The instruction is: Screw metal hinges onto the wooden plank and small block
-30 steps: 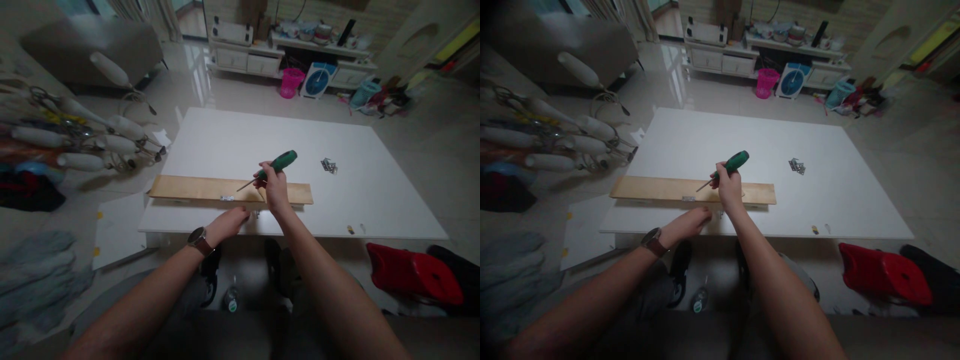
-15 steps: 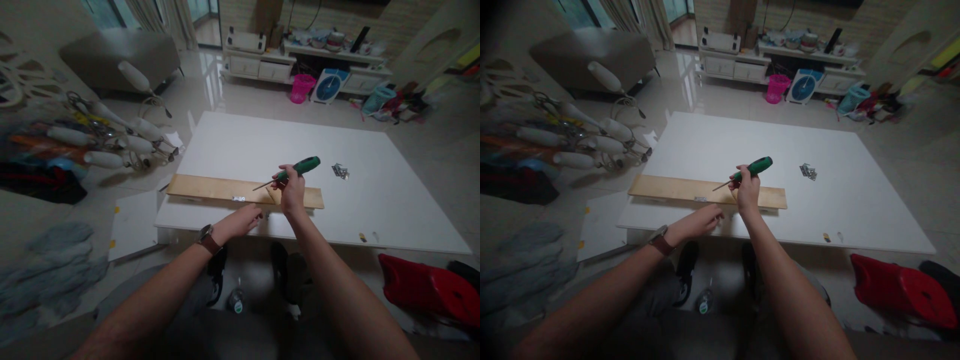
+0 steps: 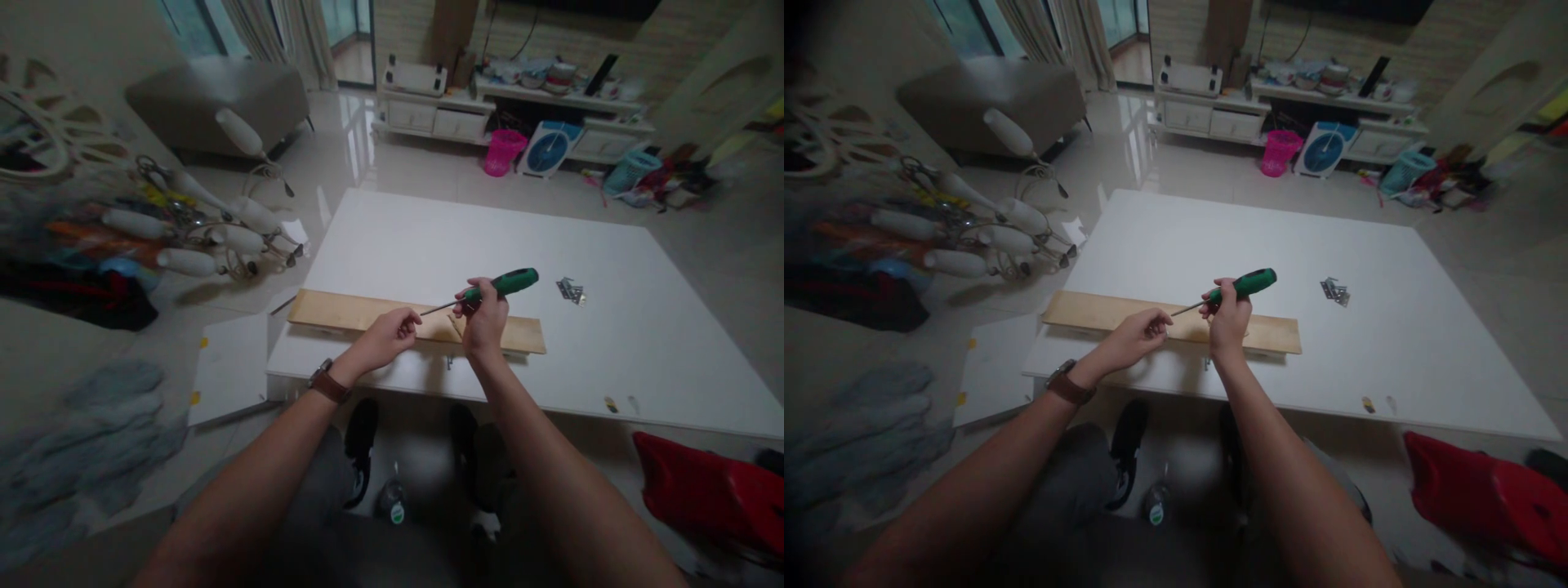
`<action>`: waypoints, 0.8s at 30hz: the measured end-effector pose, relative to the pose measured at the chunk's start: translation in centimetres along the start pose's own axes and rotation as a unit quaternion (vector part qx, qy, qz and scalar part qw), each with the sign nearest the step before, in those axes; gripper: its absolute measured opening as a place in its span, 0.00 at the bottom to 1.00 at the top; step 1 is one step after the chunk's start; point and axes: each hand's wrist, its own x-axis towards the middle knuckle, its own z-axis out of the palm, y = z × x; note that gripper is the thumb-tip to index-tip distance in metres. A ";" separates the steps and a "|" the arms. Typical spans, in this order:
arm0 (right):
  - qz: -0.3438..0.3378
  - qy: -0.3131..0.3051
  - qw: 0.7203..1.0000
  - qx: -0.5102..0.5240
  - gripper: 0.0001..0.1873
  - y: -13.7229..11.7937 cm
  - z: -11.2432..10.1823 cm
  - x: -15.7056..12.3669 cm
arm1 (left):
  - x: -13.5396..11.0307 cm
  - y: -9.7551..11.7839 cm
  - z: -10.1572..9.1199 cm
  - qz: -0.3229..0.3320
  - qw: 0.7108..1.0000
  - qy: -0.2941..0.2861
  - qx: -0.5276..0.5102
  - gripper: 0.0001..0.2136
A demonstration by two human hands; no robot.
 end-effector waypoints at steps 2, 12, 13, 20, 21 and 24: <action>-0.011 0.009 1.000 0.010 0.17 -0.3 -0.3 -0.1 | 0.0 0.1 0.2 0.002 1.000 0.008 -0.016 0.10; 0.013 -0.024 1.000 -0.003 0.17 0.1 -1.5 -0.5 | 0.3 0.4 0.8 0.039 0.997 0.054 -0.027 0.12; 0.013 -0.027 1.000 -0.003 0.18 0.1 -1.4 -0.4 | 0.4 0.4 0.9 0.040 0.997 0.056 -0.028 0.12; 0.028 -0.028 0.999 0.001 0.19 0.5 -0.2 0.3 | 0.9 -0.1 0.7 0.035 0.994 0.100 -0.037 0.11; 0.028 -0.025 0.999 0.003 0.19 0.6 -0.1 0.3 | 1.0 -0.2 0.7 0.031 0.993 0.110 -0.035 0.11; 0.033 -0.019 0.999 0.006 0.19 0.9 0.2 0.4 | 0.9 -0.4 0.6 0.021 0.991 0.126 -0.029 0.12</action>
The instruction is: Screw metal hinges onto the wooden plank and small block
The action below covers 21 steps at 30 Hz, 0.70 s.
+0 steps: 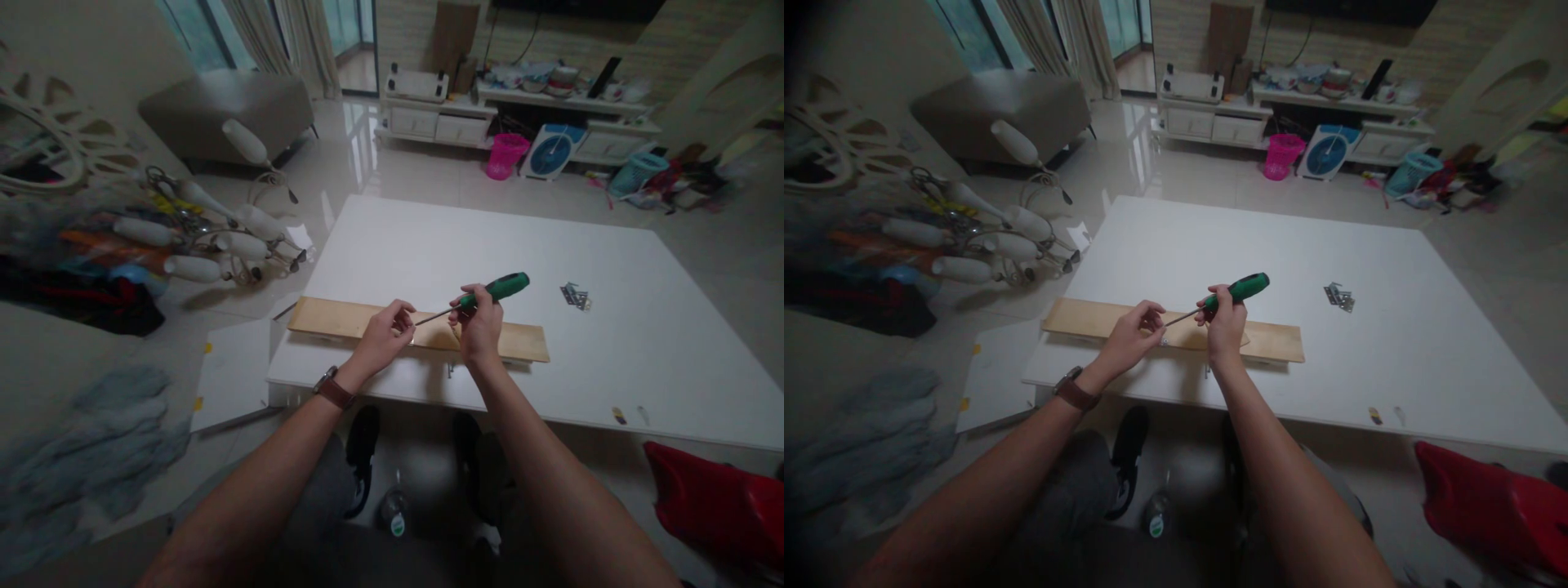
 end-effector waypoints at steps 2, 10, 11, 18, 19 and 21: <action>0.005 0.000 1.000 -0.002 0.18 0.2 0.1 0.0 | -0.2 0.0 -0.2 0.000 1.000 -0.003 0.001 0.12; 0.009 -0.020 1.000 -0.004 0.17 0.6 0.3 -1.1 | -1.3 0.8 -1.2 0.014 1.000 -0.004 0.010 0.13; 0.010 -0.023 1.000 -0.002 0.17 0.6 0.4 -1.2 | -1.3 0.9 -1.3 0.015 1.000 -0.004 0.011 0.13; -0.001 0.011 1.000 0.013 0.17 0.3 0.4 -0.9 | -0.4 1.1 -1.2 0.014 1.000 -0.001 0.011 0.12; -0.001 0.016 1.000 0.016 0.17 0.2 0.4 -0.7 | -0.3 1.0 -1.2 0.015 1.000 0.001 0.008 0.12; 0.004 0.019 1.000 0.022 0.18 0.1 0.3 -0.5 | -0.1 0.9 -1.1 0.012 1.000 0.003 0.003 0.12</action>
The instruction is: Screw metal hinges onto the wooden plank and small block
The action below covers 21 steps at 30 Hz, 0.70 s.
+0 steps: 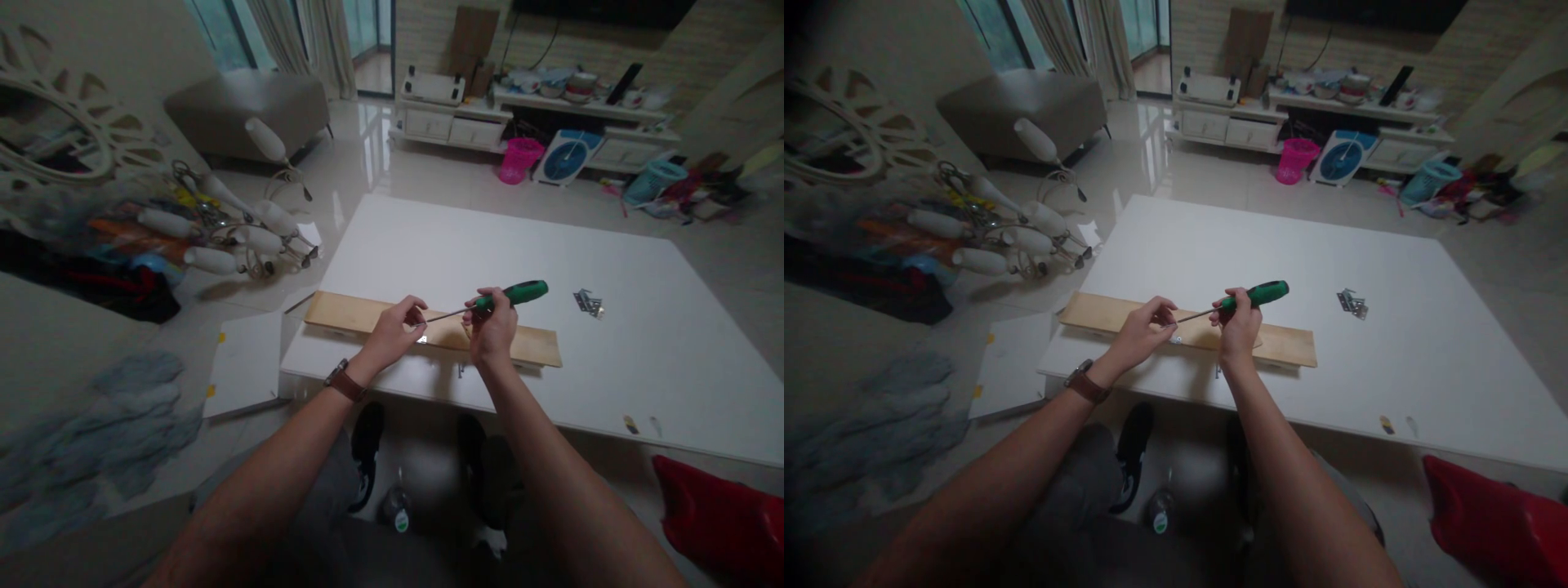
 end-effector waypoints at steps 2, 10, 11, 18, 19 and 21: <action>0.009 -0.001 1.000 0.002 0.19 -0.1 0.0 0.1 | 0.1 -0.1 0.1 -0.008 1.000 -0.001 -0.004 0.12; 0.016 -0.001 1.000 -0.006 0.19 -1.0 -0.4 -0.1 | -0.2 -0.3 0.6 -0.005 0.999 -0.008 -0.032 0.12; 0.016 -0.001 1.000 -0.006 0.20 -1.1 -0.5 -0.2 | -0.2 -0.3 0.7 0.000 0.999 -0.009 -0.034 0.13; 0.012 -0.011 1.000 -0.006 0.23 -1.3 -1.3 -0.3 | -0.5 -0.3 1.3 0.013 0.999 -0.014 -0.039 0.12; 0.011 -0.013 1.000 -0.006 0.22 -1.2 -1.3 -0.2 | -0.4 -0.3 1.4 0.012 0.999 -0.014 -0.039 0.12; 0.009 -0.018 1.000 -0.010 0.22 -1.0 -1.2 0.0 | -0.3 -0.3 1.3 0.004 0.999 -0.011 -0.036 0.12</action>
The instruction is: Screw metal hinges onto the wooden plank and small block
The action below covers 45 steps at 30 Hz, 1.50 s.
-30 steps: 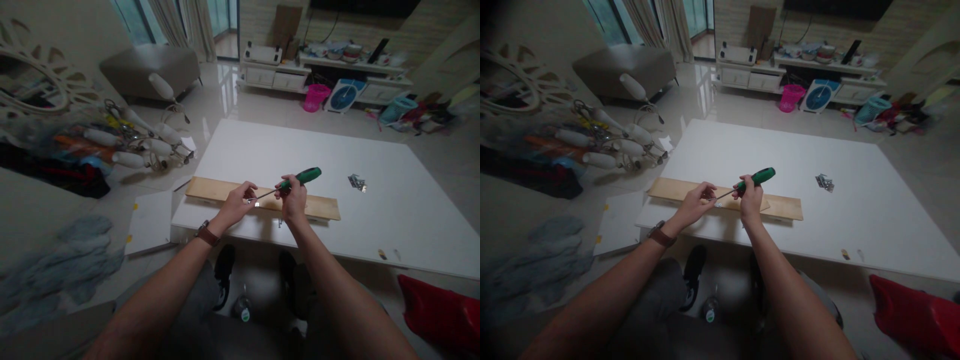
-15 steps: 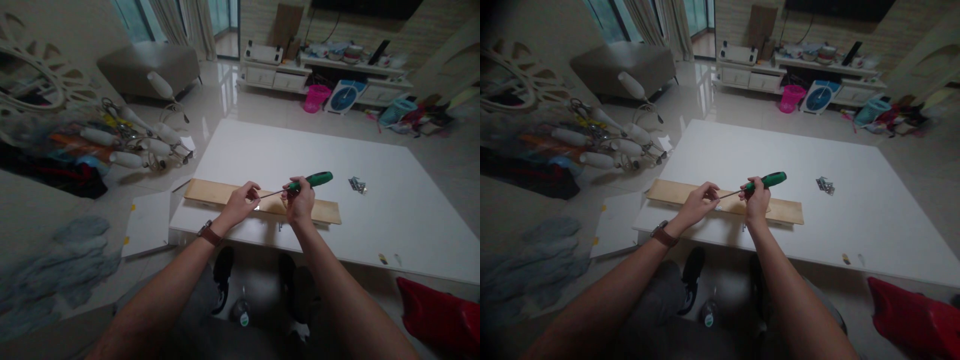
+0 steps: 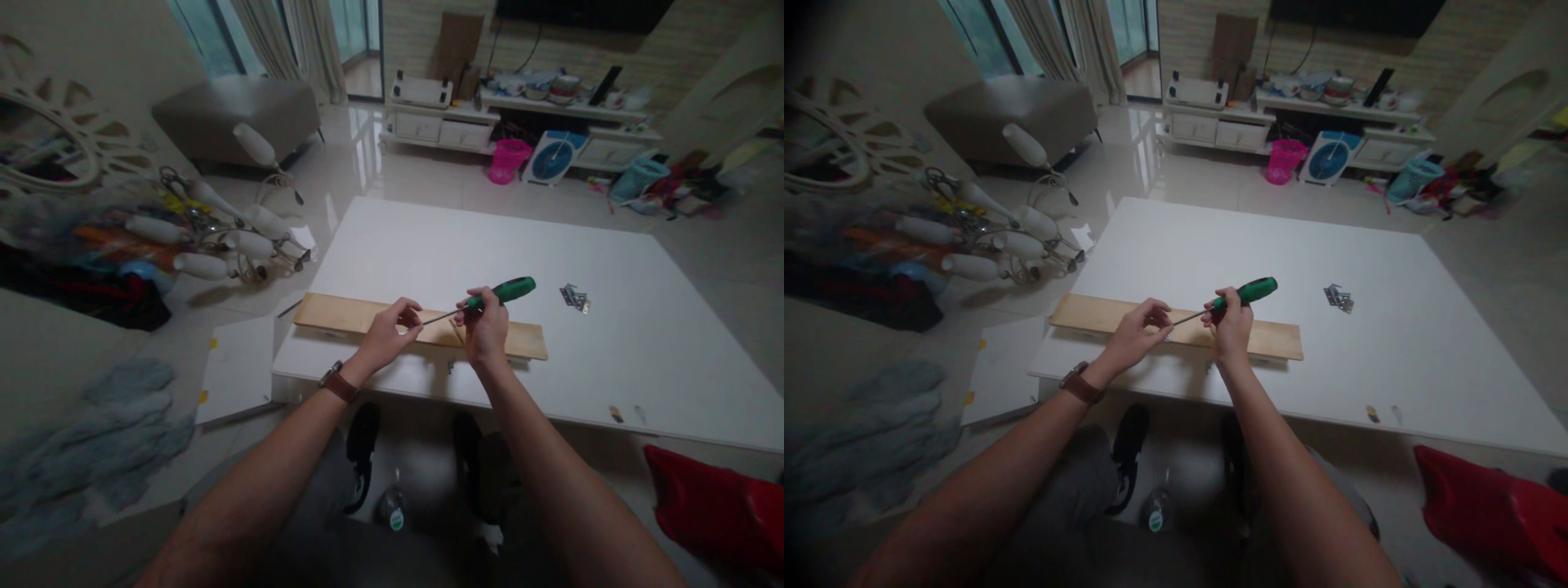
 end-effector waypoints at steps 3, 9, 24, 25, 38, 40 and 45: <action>-0.012 -0.011 1.000 -0.014 0.23 0.4 0.5 0.0 | 0.2 -0.2 -0.4 -0.013 1.000 -0.006 0.010 0.12; -0.055 -0.066 0.995 -0.058 0.24 0.9 2.2 -1.3 | 0.5 -0.8 -2.2 -0.008 0.998 -0.025 0.063 0.12; -0.134 -0.171 0.963 -0.161 0.15 2.3 2.3 -3.4 | -0.5 -0.9 -3.7 -0.046 0.996 -0.055 0.051 0.16; -0.131 -0.171 0.963 -0.163 0.15 2.3 2.3 -3.4 | -0.3 -1.1 -3.8 -0.052 0.996 -0.051 0.045 0.16; -0.137 -0.193 0.947 -0.217 0.15 2.5 2.3 -3.0 | 1.2 -1.5 -4.3 -0.056 0.997 -0.034 0.045 0.15; -0.139 -0.204 0.943 -0.222 0.15 2.4 2.4 -3.1 | 1.1 -1.0 -4.2 -0.045 0.996 -0.052 0.054 0.15; -0.138 -0.233 0.939 -0.211 0.15 1.9 3.2 -3.6 | 0.3 0.2 -3.7 -0.020 0.997 -0.055 0.056 0.07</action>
